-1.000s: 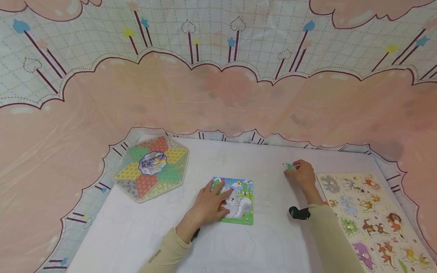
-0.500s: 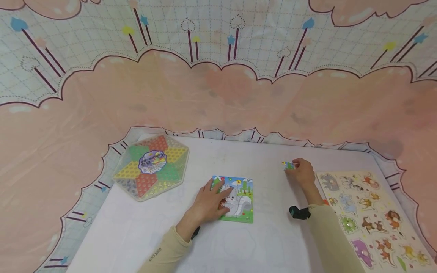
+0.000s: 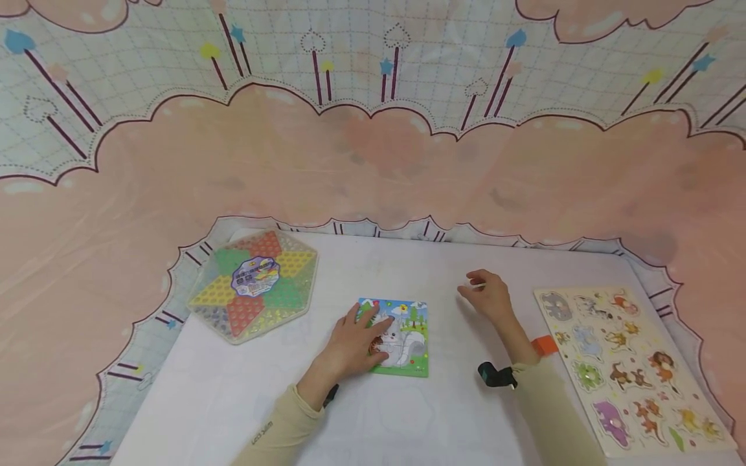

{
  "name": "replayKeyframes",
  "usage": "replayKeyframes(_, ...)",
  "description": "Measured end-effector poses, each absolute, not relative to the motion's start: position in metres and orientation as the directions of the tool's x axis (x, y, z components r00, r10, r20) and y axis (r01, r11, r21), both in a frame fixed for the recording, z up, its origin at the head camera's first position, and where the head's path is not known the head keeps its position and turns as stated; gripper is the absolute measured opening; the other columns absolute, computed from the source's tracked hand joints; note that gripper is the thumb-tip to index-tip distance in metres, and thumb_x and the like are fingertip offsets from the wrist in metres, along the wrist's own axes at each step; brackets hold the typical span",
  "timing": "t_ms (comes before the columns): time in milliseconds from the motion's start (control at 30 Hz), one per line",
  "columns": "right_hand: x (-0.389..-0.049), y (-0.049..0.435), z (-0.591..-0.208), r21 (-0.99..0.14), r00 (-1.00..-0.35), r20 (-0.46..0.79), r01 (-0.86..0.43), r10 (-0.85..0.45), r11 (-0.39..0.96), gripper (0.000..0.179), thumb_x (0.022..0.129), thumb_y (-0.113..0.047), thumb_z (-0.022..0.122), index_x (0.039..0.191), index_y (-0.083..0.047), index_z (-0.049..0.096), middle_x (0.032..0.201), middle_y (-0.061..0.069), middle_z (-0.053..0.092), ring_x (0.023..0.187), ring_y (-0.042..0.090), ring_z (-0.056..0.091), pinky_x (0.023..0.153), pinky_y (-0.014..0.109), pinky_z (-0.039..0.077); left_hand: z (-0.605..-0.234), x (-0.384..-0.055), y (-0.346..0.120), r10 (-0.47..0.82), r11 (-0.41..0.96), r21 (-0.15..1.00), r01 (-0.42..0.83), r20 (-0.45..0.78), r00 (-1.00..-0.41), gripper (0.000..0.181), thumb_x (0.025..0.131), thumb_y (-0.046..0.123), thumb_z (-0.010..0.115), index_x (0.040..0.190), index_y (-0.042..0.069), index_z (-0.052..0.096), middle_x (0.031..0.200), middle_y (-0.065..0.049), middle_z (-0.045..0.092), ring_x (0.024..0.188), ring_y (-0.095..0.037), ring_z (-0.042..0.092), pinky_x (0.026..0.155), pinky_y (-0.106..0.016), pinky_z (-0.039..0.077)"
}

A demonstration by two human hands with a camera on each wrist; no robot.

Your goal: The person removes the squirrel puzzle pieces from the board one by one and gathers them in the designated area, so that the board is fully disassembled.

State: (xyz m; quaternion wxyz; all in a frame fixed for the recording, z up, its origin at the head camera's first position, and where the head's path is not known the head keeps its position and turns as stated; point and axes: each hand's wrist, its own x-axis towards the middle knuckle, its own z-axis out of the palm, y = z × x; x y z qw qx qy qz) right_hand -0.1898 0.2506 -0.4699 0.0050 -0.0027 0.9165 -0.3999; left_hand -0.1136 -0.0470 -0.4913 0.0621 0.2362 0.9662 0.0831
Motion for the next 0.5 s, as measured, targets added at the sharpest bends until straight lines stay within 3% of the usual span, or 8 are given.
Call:
replayKeyframes(267,-0.178,0.236,-0.467,-0.757,-0.997,-0.067,0.036,-0.023,0.653,0.040,0.091,-0.015,0.069,0.122,0.008,0.060,0.114,0.026,0.061,0.101,0.038,0.061,0.072,0.025,0.050,-0.490,-0.113,-0.048,0.467,0.869,0.220,0.444,-0.066,-0.882,0.062,0.090,0.049,0.067,0.146,0.026,0.051,0.154,-0.010,0.038,0.140,-0.047,0.029,0.103,-0.056,0.037)
replayKeyframes(500,-0.167,0.224,-0.469,-0.749,-0.992,-0.121,0.064,-0.040,0.659,0.041,0.092,-0.017,0.069,0.125,0.005,0.060,0.118,0.024,0.060,0.105,0.037,0.060,0.076,0.033,0.053,-0.491,-0.114,-0.047,0.470,0.869,0.216,0.446,-0.073,-0.880,0.063,0.090,0.050,0.066,0.146,0.026,0.050,0.155,-0.010,0.037,0.140,-0.047,0.028,0.103,-0.057,0.037)
